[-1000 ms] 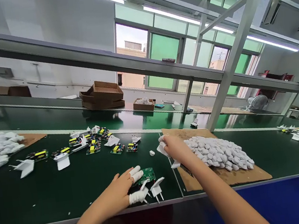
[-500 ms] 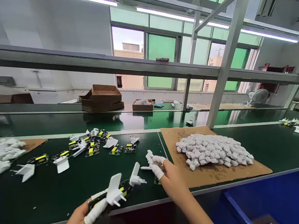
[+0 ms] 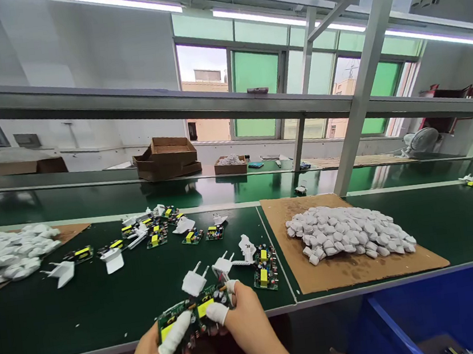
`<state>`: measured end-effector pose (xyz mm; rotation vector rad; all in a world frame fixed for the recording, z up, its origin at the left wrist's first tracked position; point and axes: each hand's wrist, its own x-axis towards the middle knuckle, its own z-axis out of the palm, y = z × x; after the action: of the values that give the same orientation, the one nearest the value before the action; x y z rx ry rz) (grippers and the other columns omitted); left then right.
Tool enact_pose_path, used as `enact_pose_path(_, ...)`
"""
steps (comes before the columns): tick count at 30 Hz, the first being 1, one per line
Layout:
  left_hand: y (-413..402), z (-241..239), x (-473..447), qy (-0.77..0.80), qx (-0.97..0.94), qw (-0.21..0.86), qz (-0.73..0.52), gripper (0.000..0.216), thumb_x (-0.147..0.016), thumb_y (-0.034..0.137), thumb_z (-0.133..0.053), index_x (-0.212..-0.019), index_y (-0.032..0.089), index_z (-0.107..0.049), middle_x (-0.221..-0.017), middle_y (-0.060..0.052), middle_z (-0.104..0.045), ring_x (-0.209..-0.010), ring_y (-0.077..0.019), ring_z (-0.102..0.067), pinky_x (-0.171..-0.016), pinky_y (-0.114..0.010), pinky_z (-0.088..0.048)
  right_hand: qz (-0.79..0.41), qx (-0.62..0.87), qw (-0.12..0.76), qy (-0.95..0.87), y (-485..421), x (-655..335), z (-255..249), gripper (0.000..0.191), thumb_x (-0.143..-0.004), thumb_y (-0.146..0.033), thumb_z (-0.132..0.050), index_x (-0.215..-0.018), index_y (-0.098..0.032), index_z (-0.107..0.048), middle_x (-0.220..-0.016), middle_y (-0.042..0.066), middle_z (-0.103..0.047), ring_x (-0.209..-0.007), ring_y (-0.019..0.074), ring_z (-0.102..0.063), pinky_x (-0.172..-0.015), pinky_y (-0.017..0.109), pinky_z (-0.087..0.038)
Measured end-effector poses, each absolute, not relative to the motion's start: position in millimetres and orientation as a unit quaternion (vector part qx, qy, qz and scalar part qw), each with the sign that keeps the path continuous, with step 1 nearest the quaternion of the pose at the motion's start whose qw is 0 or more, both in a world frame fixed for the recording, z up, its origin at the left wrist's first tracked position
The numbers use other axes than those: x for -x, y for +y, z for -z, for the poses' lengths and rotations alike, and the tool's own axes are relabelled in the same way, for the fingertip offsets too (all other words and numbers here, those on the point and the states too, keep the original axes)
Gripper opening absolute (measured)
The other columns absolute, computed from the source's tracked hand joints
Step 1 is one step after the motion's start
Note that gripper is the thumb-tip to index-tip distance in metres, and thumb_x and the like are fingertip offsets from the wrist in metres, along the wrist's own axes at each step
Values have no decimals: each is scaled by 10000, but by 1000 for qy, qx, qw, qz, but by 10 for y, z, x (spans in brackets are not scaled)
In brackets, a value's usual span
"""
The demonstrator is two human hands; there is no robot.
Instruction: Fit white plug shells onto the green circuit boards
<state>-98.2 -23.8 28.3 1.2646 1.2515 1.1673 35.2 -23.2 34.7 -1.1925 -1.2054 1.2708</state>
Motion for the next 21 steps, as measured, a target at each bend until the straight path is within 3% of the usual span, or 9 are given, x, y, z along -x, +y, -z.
enact_pose_path(4, -299, -330, 984, 557, -533, 396, -499, 316, -551, 457, -585, -620, 159, -506, -404, 3, -517, -437, -128, -451, -487, -230, -359, -447, 474, 533, -539, -293, -326, -334, 339, -588, -332, -652, -846, -158, -518, -844, 40, -599, -777, 190, -553, -704, 284, -434)
enact_pose_path(6, -332, -385, 994, 555, -519, 413, -503, 350, -508, 489, -614, -578, 166, -497, -386, 4, -508, -410, -122, -442, -456, -224, -361, -472, 450, 537, -535, -303, -339, -360, 342, -603, -323, -645, -874, -160, -514, -829, 32, -601, -703, 165, -566, -643, 263, -450)
enact_pose_path(10, -373, -506, 1010, 445, -411, 620, -499, 431, -430, 530, -654, -504, 136, -493, -367, 10, -484, -333, -69, -397, -335, -162, -287, -601, 359, 524, -485, -276, -358, -387, 423, -583, -394, -648, -869, -126, -489, -597, 10, -587, -389, 83, -508, -384, 173, -386)
enact_pose_path(15, -374, -634, 1052, 343, -198, 797, -456, 388, -314, 331, -765, -558, 94, -579, -345, 42, -443, -279, -9, -306, -298, -117, -233, -672, 277, 561, -397, -263, -321, -360, 439, -570, -483, -634, -754, -110, -494, -534, 2, -525, -376, 63, -467, -346, 160, -376)
enact_pose_path(18, -250, -588, 1210, 350, -200, 774, -488, 401, -350, 311, -756, -632, 93, -573, -421, 32, -500, -304, -5, -313, -321, -120, -243, -639, 330, 574, -392, -191, -327, -388, 467, -574, -530, -592, -764, -125, -458, -554, -9, -506, -348, 37, -428, -349, 154, -362)
enact_pose_path(21, 22, -468, 1465, 449, -351, 656, -495, 464, -481, 478, -641, -753, 122, -520, -507, 17, -530, -378, -50, -386, -375, -154, -292, -561, 470, 470, -493, 2, -291, -473, 343, -715, -468, -417, -833, -148, -390, -593, -15, -498, -384, 41, -460, -395, 152, -381)
